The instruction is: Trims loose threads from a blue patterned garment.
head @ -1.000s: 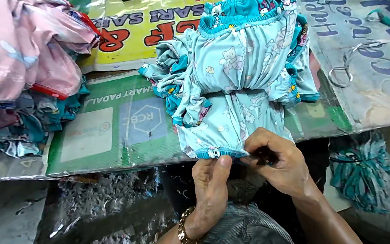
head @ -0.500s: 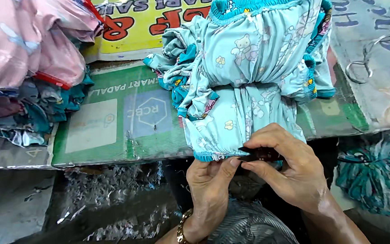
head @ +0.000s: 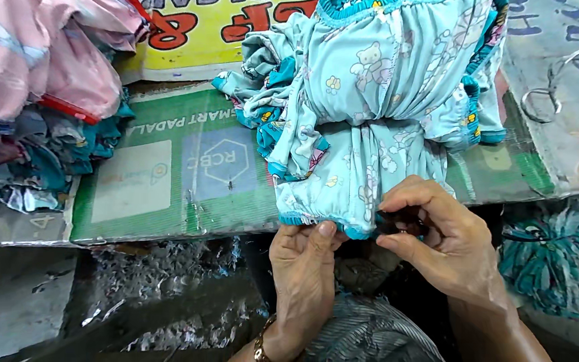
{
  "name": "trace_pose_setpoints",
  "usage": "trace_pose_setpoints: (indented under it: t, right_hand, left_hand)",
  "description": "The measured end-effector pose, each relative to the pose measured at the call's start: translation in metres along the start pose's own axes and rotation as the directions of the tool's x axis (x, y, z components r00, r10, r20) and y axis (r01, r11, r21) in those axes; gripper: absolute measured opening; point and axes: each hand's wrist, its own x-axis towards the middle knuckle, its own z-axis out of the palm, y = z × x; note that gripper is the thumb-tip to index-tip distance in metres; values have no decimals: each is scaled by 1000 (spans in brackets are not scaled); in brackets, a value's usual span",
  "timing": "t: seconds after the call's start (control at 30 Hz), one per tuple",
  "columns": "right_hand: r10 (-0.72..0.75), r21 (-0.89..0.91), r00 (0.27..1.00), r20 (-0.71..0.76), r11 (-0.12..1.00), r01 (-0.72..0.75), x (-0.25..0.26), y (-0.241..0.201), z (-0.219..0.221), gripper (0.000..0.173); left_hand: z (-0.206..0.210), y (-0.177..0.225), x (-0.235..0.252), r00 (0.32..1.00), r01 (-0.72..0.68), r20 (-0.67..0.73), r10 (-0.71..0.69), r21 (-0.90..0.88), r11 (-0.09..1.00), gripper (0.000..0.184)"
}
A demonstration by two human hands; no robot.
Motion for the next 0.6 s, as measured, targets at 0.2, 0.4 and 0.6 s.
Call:
trace_pose_setpoints:
  t: [0.2,0.4,0.6]
  right_hand:
    - [-31,-121,999,-8,992,30,-5,-1,6,24]
    - [-59,-169,998,10,984,60,-3,1,7,35]
    - [-170,-461,984,57,870,177,-5,14,-4,12]
  left_hand:
    - [3,4,-1,999,37,-27,-39,-74,997,19]
    - [2,5,0,992,119,-22,-125,-168,979,18]
    - [-26,18,-8,972,-22,217,-95,482,876,22]
